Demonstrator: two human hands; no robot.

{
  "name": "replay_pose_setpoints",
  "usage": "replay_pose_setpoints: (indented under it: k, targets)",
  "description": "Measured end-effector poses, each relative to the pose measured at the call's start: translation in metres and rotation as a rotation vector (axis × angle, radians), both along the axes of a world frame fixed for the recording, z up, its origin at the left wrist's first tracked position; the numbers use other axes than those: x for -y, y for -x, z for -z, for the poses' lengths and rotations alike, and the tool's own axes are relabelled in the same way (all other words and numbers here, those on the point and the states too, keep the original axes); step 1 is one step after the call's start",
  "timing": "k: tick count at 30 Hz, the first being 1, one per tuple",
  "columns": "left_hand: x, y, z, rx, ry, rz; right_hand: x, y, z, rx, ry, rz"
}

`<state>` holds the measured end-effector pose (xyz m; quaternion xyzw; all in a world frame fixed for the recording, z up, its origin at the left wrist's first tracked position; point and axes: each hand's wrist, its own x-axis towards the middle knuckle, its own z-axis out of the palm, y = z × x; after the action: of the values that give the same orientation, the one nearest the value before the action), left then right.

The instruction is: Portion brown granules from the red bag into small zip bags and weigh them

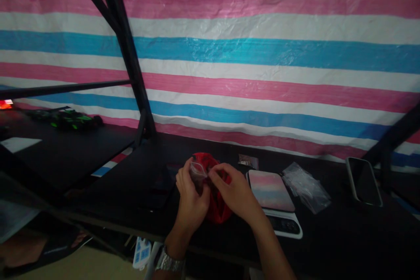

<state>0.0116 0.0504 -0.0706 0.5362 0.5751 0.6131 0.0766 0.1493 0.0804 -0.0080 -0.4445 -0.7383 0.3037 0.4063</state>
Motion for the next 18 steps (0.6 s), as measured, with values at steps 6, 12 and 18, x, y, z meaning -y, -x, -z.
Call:
replay_pose_setpoints:
  k: [6, 12, 18]
  targets:
    - [0.002, -0.013, 0.002, 0.044, -0.021, 0.207, 0.001, -0.011, 0.000, -0.275, 0.044, 0.024]
    - [0.006, -0.020, -0.006, 0.236, 0.014, 0.379, -0.002, -0.028, 0.007, -0.401, 0.073, 0.061]
    - [0.010, -0.022, -0.006, 0.353, 0.067, 0.434, -0.003, -0.036, 0.007, -0.457, 0.074, 0.069]
